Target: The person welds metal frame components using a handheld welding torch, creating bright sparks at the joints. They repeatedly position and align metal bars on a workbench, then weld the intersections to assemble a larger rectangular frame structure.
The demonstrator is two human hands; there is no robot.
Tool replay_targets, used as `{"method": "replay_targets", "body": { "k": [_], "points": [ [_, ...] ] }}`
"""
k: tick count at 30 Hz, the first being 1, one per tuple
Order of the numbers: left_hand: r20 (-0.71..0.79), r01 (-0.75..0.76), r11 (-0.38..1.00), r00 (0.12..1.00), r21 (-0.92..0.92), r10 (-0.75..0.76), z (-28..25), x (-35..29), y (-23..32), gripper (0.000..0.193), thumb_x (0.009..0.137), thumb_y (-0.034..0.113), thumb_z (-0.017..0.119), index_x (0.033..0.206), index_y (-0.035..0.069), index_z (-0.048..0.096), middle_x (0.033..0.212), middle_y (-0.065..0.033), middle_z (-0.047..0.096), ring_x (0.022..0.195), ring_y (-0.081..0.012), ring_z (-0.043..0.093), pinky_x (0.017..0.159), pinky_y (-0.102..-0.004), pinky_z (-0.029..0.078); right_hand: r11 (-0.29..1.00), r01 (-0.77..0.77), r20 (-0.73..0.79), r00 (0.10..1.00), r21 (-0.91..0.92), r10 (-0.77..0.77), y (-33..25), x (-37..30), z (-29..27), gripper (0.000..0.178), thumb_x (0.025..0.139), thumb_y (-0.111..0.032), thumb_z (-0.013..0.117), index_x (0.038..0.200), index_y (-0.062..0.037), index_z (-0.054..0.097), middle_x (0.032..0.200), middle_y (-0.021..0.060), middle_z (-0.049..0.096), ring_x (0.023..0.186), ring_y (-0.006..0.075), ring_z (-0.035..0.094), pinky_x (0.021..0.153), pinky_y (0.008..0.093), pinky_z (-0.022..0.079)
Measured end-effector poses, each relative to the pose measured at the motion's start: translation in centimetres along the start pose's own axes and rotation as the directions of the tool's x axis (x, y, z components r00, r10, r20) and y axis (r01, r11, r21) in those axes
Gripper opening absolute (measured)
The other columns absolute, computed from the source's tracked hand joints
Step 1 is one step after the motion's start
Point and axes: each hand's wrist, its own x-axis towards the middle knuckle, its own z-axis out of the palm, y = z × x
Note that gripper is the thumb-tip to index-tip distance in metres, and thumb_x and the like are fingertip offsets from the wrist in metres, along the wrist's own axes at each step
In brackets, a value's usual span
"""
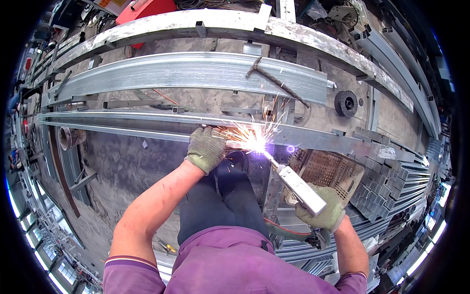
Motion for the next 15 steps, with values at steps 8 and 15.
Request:
{"method": "replay_targets", "body": {
  "k": [8,15],
  "points": [
    [-0.011,0.001,1.000,1.000,0.019,0.000,0.7,-0.3,-0.2,0.032,0.087,0.041,0.073,0.103,0.014,0.072,0.098,-0.0072,0.071,0.093,-0.0275,0.070,0.086,-0.0470,0.053,0.999,0.012,-0.021,1.000,-0.045,-0.013,-0.1,-0.3,0.2,0.025,0.079,-0.018,0.080,0.100,-0.0080,0.071,0.079,0.0098,0.066,0.066,0.0337,0.068,0.061,0.0438,0.056],
    [0.045,-0.023,0.999,0.999,0.034,0.021,0.4,-0.3,-0.4,0.032,0.089,0.042,0.073,0.104,0.013,0.071,0.100,-0.0071,0.071,0.094,-0.0265,0.070,0.085,-0.0454,0.052,0.999,-0.013,-0.022,1.000,-0.051,0.012,-0.3,-0.5,0.2,0.024,0.079,-0.018,0.079,0.100,-0.0080,0.070,0.076,0.0092,0.065,0.066,0.0343,0.068,0.060,0.0437,0.055]
  ]
}}
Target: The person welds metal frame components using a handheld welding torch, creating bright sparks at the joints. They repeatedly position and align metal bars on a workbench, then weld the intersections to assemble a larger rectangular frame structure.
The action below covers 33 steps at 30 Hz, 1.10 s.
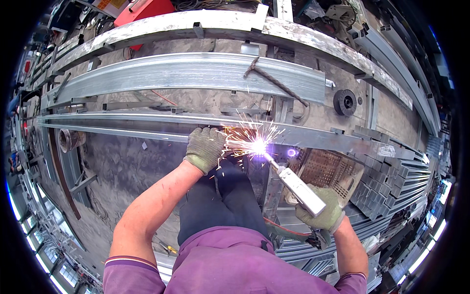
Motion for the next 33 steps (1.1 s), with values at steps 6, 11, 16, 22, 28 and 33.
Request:
{"method": "replay_targets", "body": {
  "k": [6,11,16,22,28,33],
  "points": [
    [-0.049,0.047,0.998,0.998,-0.041,-0.049,0.0,0.3,0.4,0.042,0.074,0.041,0.086,0.099,0.014,0.066,0.094,-0.0062,0.067,0.092,-0.0274,0.069,0.083,-0.0459,0.053,0.980,-0.197,0.010,0.980,-0.040,0.198,1.2,-1.1,1.8,0.018,0.081,-0.018,0.076,0.094,-0.0103,0.067,0.076,0.0105,0.066,0.067,0.0372,0.069,0.062,0.0481,0.056],
    [0.001,0.044,0.999,0.999,-0.030,-0.044,-0.5,0.6,0.6,0.043,0.077,0.046,0.086,0.101,0.014,0.068,0.096,-0.0066,0.069,0.093,-0.0273,0.070,0.082,-0.0457,0.053,0.959,-0.278,0.010,0.960,0.052,0.278,2.4,-4.1,3.1,0.024,0.084,-0.024,0.075,0.104,-0.0114,0.071,0.083,0.0113,0.076,0.076,0.0353,0.075,0.071,0.0445,0.060],
    [-0.003,0.049,0.999,0.999,-0.007,-0.049,-0.1,0.4,0.4,0.045,0.074,0.040,0.088,0.102,0.013,0.066,0.098,-0.0067,0.069,0.095,-0.0283,0.070,0.083,-0.0460,0.053,0.945,-0.278,-0.039,0.957,0.172,0.288,0.8,-5.4,4.0,0.025,0.084,-0.018,0.077,0.106,-0.0084,0.073,0.077,0.0075,0.071,0.070,0.0279,0.073,0.067,0.0399,0.059],
    [0.033,0.051,0.999,0.998,0.016,-0.052,0.0,0.3,0.2,0.048,0.075,0.041,0.088,0.108,0.014,0.067,0.100,-0.0061,0.069,0.098,-0.0278,0.070,0.085,-0.0463,0.054,0.940,-0.224,-0.104,0.961,0.257,0.257,-1.2,-4.9,4.5,0.025,0.083,-0.020,0.078,0.103,-0.0077,0.071,0.082,0.0108,0.072,0.074,0.0320,0.074,0.067,0.0428,0.059],
    [0.039,0.057,0.998,0.998,0.015,-0.058,0.0,0.4,0.4,0.049,0.076,0.042,0.088,0.110,0.013,0.069,0.102,-0.0075,0.070,0.098,-0.0294,0.070,0.085,-0.0471,0.054,0.937,-0.219,-0.103,0.962,0.272,0.254,-1.5,-4.8,4.4,0.024,0.083,-0.022,0.078,0.101,-0.0083,0.071,0.085,0.0131,0.072,0.077,0.0363,0.074,0.068,0.0446,0.060],
    [0.025,0.061,0.998,0.998,0.020,-0.061,-0.5,0.6,0.9,0.049,0.077,0.044,0.088,0.109,0.012,0.068,0.102,-0.0072,0.070,0.097,-0.0300,0.070,0.085,-0.0471,0.054,0.958,-0.139,-0.146,0.973,0.250,0.179,-1.4,-4.2,4.0,0.022,0.083,-0.021,0.078,0.100,-0.0079,0.072,0.083,0.0122,0.072,0.074,0.0353,0.074,0.066,0.0436,0.060]
  ]
}}
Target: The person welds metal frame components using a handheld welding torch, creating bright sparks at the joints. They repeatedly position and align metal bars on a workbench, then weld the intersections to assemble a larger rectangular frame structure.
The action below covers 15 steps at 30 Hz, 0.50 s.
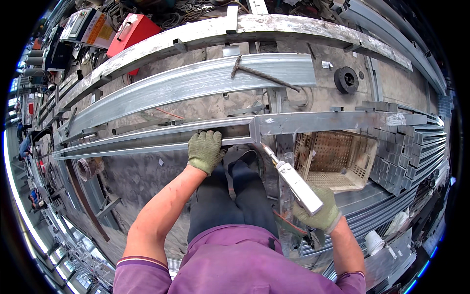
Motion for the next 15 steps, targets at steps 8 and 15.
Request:
{"method": "replay_targets", "body": {
  "k": [8,15],
  "points": [
    [-0.026,0.023,1.000,0.999,-0.018,-0.023,1.5,-0.1,0.0,0.044,0.080,0.051,0.084,0.104,0.017,0.068,0.100,-0.0078,0.069,0.095,-0.0294,0.070,0.084,-0.0484,0.053,0.990,-0.053,-0.062,0.996,0.129,0.061,0.4,-0.2,2.3,0.021,0.084,-0.011,0.079,0.101,-0.0019,0.073,0.073,0.0088,0.069,0.064,0.0230,0.069,0.062,0.0366,0.056],
    [-0.016,0.038,0.989,0.999,-0.142,-0.040,1.6,-0.7,-0.7,0.029,0.086,0.036,0.075,0.103,0.013,0.071,0.102,-0.0086,0.071,0.100,-0.0286,0.070,0.090,-0.0461,0.053,0.983,-0.020,-0.175,0.983,0.182,0.053,-1.2,0.0,7.3,0.019,0.093,-0.009,0.079,0.110,-0.0032,0.071,0.086,0.0022,0.070,0.073,0.0140,0.066,0.066,0.0346,0.055]
  ]
}}
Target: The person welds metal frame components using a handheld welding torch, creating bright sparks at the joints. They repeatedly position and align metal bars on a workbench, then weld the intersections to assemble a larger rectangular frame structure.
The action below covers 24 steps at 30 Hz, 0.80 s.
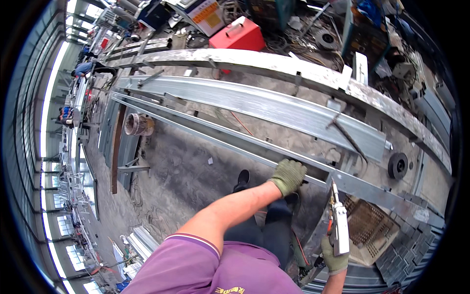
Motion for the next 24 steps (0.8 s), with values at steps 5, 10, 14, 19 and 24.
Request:
{"method": "replay_targets", "body": {
  "k": [5,10,14,19,24],
  "points": [
    [-0.018,-0.010,0.999,1.000,-0.031,0.009,-0.3,0.8,0.7,0.026,0.089,0.032,0.073,0.107,0.014,0.072,0.105,-0.0088,0.072,0.104,-0.0302,0.071,0.092,-0.0466,0.052,0.999,0.021,-0.143,0.989,-0.047,-0.028,-4.6,0.3,2.9,0.017,0.085,-0.011,0.081,0.094,-0.0026,0.070,0.075,0.0088,0.067,0.064,0.0219,0.066,0.062,0.0380,0.054],
    [0.093,-0.046,0.968,0.993,-0.245,0.071,-3.9,0.3,-0.4,0.041,0.090,0.041,0.076,0.115,0.009,0.071,0.114,-0.0128,0.071,0.112,-0.0323,0.068,0.095,-0.0490,0.051,0.977,0.096,-0.300,0.942,-0.189,-0.151,-8.1,0.4,7.0,0.020,0.083,-0.018,0.083,0.078,-0.0072,0.067,0.063,0.0087,0.062,0.054,0.0273,0.063,0.055,0.0413,0.051],
    [-0.258,-0.233,0.916,0.954,-0.326,0.151,-3.4,-7.1,-3.0,0.055,0.099,0.039,0.065,0.138,0.001,0.063,0.144,-0.0233,0.063,0.138,-0.0421,0.056,0.122,-0.0521,0.040,0.951,0.054,-0.236,0.963,-0.304,-0.130,-7.8,-1.1,10.3,0.028,0.089,-0.017,0.081,0.112,-0.0048,0.073,0.088,0.0096,0.072,0.077,0.0271,0.069,0.073,0.0426,0.057],
    [0.099,0.109,0.788,0.993,-0.605,-0.060,-4.7,-20.3,-13.4,0.033,0.102,0.032,0.064,0.122,0.008,0.073,0.122,-0.0171,0.074,0.115,-0.0394,0.069,0.099,-0.0512,0.054,0.980,0.137,-0.224,0.960,-0.144,-0.167,-9.6,-0.4,17.5,0.035,0.088,-0.020,0.083,0.118,-0.0051,0.072,0.097,0.0076,0.073,0.087,0.0223,0.070,0.080,0.0400,0.058],
    [0.393,0.555,0.670,0.829,-0.493,-0.397,-3.7,-34.1,-26.7,0.040,0.101,0.039,0.062,0.120,0.007,0.076,0.124,-0.0210,0.075,0.119,-0.0413,0.070,0.102,-0.0530,0.054,0.970,0.181,-0.026,0.982,-0.164,-0.187,-8.4,1.0,22.9,0.048,0.094,-0.035,0.082,0.133,-0.0093,0.073,0.123,0.0147,0.079,0.113,0.0280,0.077,0.100,0.0463,0.060]
  ]
}}
